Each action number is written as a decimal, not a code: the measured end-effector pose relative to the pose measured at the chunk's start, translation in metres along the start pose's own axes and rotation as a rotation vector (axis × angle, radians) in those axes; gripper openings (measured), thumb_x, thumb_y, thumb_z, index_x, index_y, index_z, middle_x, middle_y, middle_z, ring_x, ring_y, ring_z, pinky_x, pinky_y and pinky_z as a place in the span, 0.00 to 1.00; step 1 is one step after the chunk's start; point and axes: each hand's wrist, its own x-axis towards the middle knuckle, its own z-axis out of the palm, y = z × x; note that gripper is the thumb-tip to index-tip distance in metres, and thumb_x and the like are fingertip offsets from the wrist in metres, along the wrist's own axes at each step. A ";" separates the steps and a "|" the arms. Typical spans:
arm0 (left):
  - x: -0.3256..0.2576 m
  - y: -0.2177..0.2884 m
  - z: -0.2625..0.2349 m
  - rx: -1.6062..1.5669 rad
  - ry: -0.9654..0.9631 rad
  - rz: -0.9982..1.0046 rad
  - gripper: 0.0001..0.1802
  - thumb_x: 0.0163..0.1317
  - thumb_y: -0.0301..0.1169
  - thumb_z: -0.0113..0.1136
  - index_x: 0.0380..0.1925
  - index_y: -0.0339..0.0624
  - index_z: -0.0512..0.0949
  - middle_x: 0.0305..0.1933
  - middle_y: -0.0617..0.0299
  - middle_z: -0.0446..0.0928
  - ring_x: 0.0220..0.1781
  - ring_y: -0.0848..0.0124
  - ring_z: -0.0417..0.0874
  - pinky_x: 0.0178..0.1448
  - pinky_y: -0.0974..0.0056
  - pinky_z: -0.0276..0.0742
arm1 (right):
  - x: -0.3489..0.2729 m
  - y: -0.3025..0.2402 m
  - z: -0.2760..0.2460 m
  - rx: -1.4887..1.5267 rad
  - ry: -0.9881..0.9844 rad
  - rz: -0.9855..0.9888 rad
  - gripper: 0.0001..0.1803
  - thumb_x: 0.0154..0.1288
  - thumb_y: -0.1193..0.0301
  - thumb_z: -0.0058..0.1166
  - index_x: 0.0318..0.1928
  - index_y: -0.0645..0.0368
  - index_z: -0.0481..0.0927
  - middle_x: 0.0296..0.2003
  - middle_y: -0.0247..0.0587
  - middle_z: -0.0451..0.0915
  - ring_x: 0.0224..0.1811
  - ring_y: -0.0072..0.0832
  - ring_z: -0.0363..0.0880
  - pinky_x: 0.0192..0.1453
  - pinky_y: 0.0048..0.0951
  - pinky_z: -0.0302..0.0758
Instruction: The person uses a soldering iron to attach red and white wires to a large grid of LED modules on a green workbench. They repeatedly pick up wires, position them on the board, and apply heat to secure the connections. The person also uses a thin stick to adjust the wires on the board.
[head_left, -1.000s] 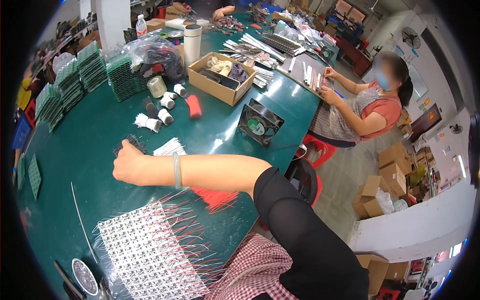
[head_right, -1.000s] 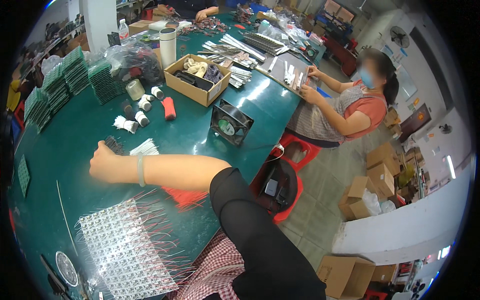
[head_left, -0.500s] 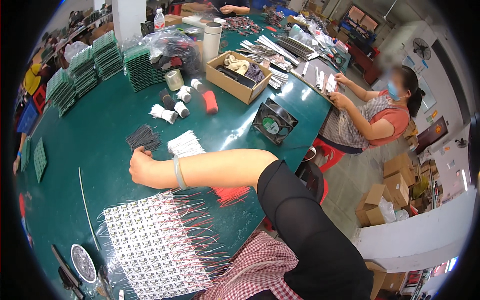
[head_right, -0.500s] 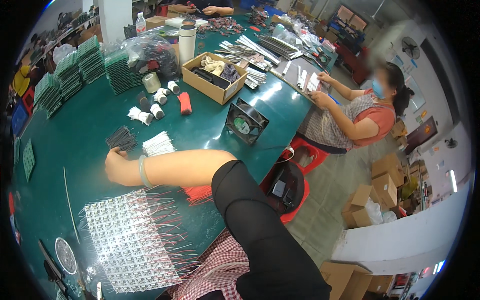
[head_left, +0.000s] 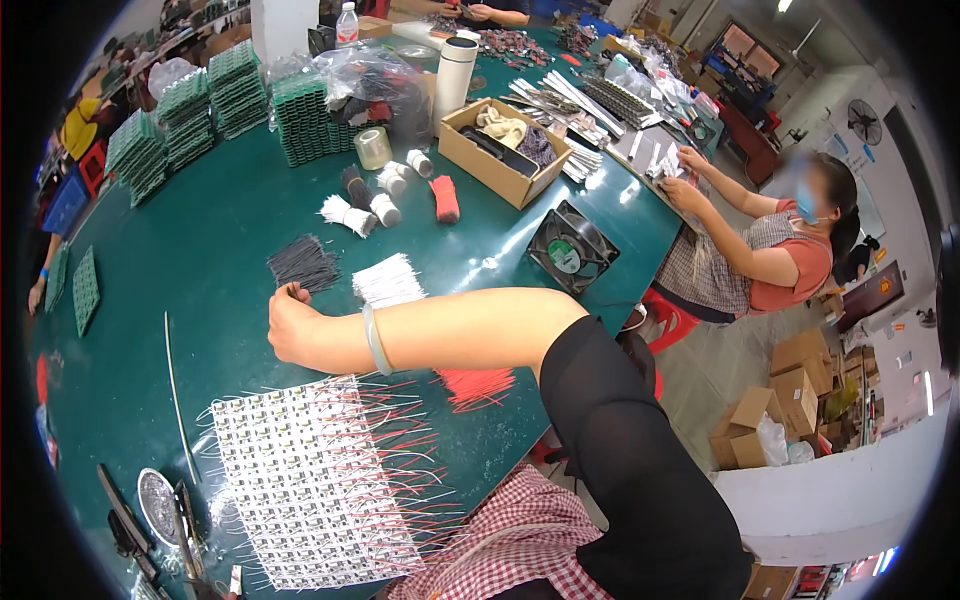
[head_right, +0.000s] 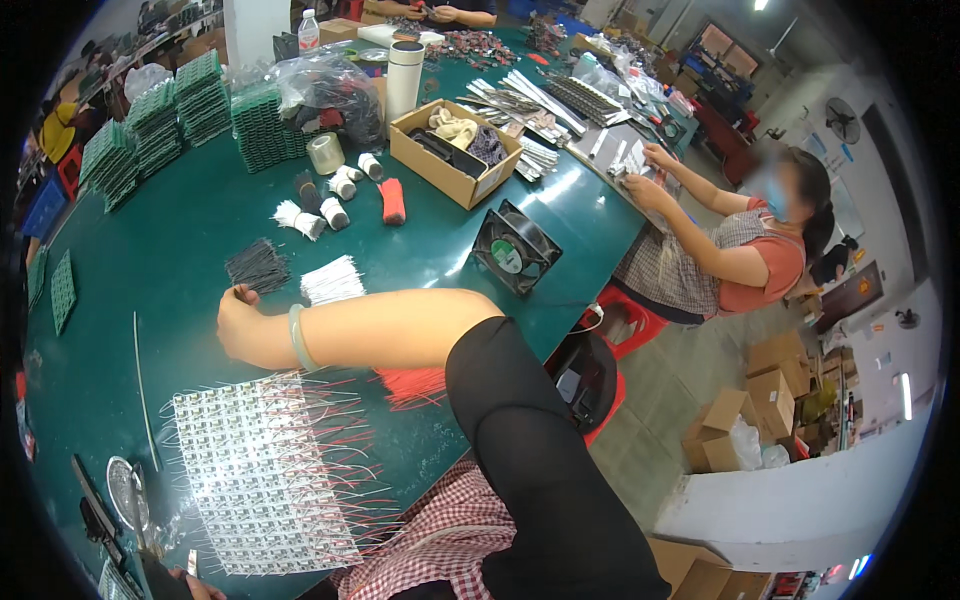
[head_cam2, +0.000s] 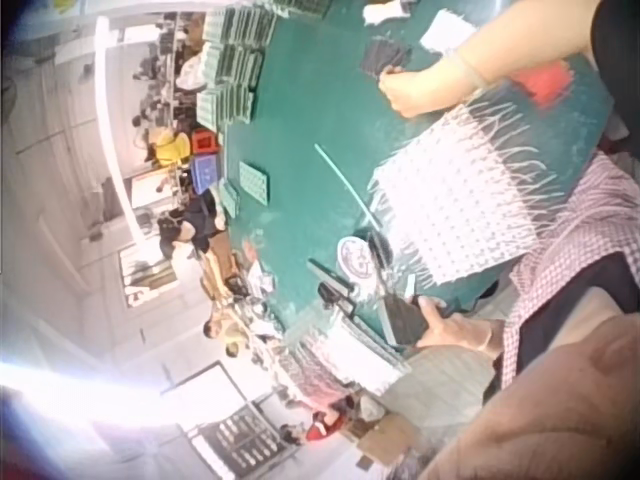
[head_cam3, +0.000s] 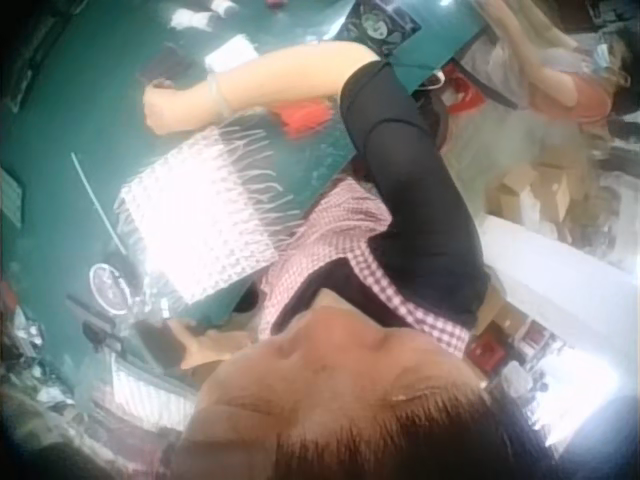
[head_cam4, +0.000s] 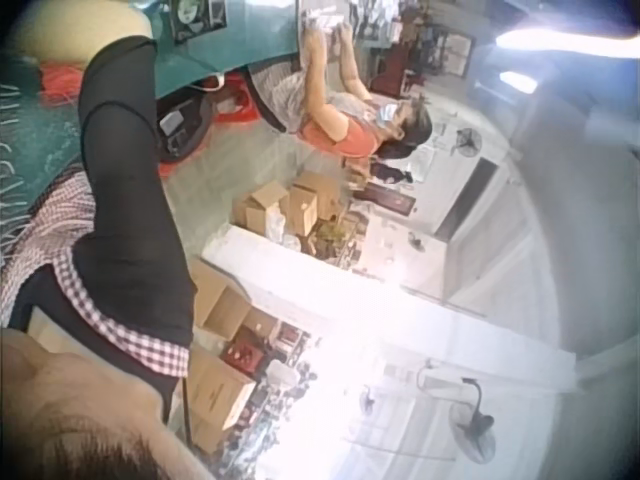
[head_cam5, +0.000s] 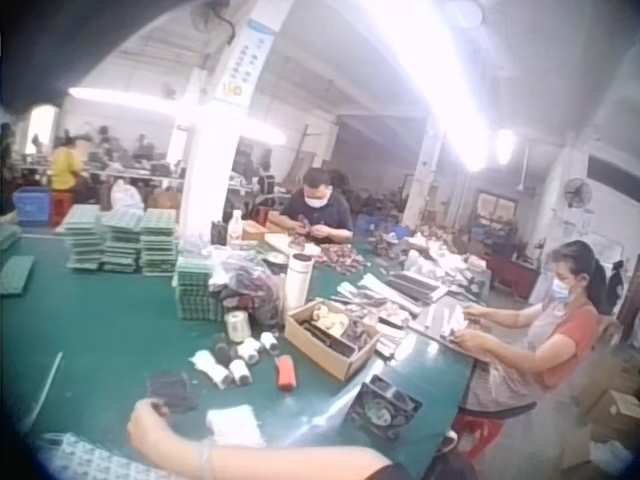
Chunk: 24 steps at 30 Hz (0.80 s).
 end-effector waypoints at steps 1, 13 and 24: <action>0.013 0.016 0.004 0.020 -0.028 0.105 0.10 0.61 0.24 0.60 0.41 0.27 0.79 0.38 0.52 0.79 0.40 0.63 0.77 0.45 0.61 0.76 | 0.001 0.000 0.000 -0.047 0.014 0.004 0.17 0.53 0.65 0.63 0.41 0.62 0.86 0.33 0.56 0.84 0.34 0.49 0.83 0.40 0.54 0.75; 0.049 0.101 0.053 -0.367 0.296 -0.173 0.29 0.54 0.34 0.69 0.53 0.28 0.76 0.45 0.39 0.80 0.27 0.60 0.77 0.28 0.56 0.70 | 0.009 -0.002 0.023 -0.033 -0.081 0.016 0.17 0.57 0.63 0.60 0.41 0.63 0.86 0.33 0.54 0.84 0.35 0.47 0.81 0.40 0.54 0.74; 0.040 0.089 0.076 -0.512 0.271 -0.340 0.28 0.49 0.17 0.63 0.54 0.23 0.74 0.47 0.47 0.80 0.23 0.75 0.73 0.24 0.75 0.63 | -0.028 0.006 0.021 0.418 0.243 0.158 0.07 0.51 0.71 0.62 0.33 0.54 0.89 0.33 0.38 0.84 0.43 0.33 0.80 0.42 0.32 0.75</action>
